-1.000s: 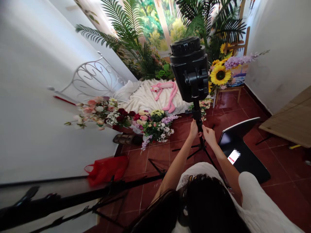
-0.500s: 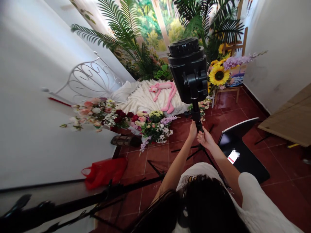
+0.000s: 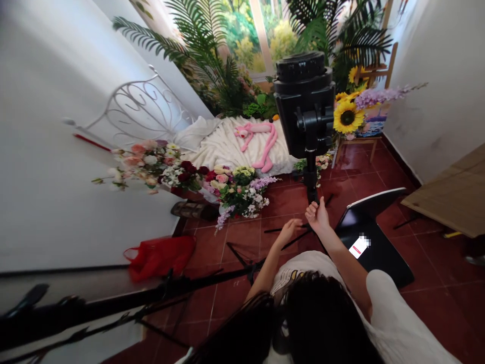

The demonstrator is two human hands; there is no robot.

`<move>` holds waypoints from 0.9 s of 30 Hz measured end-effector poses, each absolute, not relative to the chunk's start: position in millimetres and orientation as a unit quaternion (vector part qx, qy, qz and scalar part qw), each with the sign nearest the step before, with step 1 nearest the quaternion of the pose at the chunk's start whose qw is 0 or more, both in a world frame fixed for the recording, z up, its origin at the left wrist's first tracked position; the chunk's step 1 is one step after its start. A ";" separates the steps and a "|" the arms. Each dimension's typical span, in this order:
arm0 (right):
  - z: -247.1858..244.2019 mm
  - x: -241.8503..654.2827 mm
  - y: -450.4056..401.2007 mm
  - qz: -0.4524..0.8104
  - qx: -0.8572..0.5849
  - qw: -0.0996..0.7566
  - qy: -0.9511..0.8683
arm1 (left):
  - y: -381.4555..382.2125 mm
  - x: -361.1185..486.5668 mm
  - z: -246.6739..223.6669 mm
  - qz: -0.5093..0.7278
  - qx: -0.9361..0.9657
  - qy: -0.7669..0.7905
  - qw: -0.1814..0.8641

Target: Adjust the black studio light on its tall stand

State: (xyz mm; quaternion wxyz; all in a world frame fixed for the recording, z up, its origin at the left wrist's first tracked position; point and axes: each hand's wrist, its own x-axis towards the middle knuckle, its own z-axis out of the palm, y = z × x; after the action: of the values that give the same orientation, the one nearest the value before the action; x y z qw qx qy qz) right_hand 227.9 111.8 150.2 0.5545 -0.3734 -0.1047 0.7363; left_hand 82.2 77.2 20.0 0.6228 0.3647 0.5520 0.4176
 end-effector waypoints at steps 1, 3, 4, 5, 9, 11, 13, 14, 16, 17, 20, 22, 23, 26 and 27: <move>150.4 222.0 110.0 0.713 -0.391 0.574 -0.098 | 55.4 66.1 3.0 0.393 0.329 0.583 0.630; 150.5 207.7 105.8 0.665 -0.417 0.611 -0.101 | 11.7 31.9 -26.6 0.365 0.258 0.647 0.617; 150.3 199.9 103.5 0.646 -0.425 0.624 -0.112 | -9.2 14.4 -37.8 0.368 0.220 0.677 0.598; 150.0 192.1 101.2 0.634 -0.430 0.629 -0.131 | -29.0 -3.2 -46.0 0.375 0.179 0.702 0.578; 147.7 164.5 95.4 0.652 -0.440 0.574 -0.226 | -93.5 -67.4 -49.8 0.429 0.016 0.756 0.495; 146.2 152.9 95.3 0.674 -0.440 0.531 -0.264 | -114.5 -92.3 -38.5 0.465 -0.049 0.765 0.444; 145.0 141.0 96.0 0.690 -0.435 0.490 -0.307 | -126.0 -111.4 -22.9 0.523 -0.089 0.763 0.370; 144.7 134.6 96.2 0.697 -0.430 0.469 -0.332 | -128.3 -119.1 -14.5 0.552 -0.104 0.760 0.326; 144.8 120.5 95.5 0.709 -0.414 0.426 -0.380 | -127.7 -131.6 2.4 0.602 -0.120 0.755 0.231; 145.3 112.9 94.5 0.715 -0.405 0.406 -0.401 | -126.0 -136.3 10.5 0.622 -0.117 0.751 0.190; 148.7 88.0 88.7 0.735 -0.374 0.350 -0.443 | -120.7 -143.2 33.1 0.626 -0.090 0.769 0.093; 151.9 70.1 83.3 0.753 -0.347 0.314 -0.463 | -118.9 -141.9 48.0 0.601 -0.082 0.794 0.039; 153.3 60.7 80.3 0.762 -0.330 0.294 -0.474 | -118.3 -140.3 56.0 0.593 -0.070 0.802 -0.001; 155.9 29.6 71.2 0.775 -0.282 0.230 -0.516 | -114.2 -137.9 82.2 0.611 -0.015 0.785 -0.097; 156.0 17.9 68.0 0.775 -0.270 0.208 -0.532 | -111.5 -139.4 90.9 0.632 0.002 0.767 -0.106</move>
State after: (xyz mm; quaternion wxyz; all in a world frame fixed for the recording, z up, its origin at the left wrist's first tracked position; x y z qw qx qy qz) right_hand 17.9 68.0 156.0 0.2077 -0.2703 -0.5319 0.7752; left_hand -139.4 -111.5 90.9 -0.1060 0.0024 0.7673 0.6325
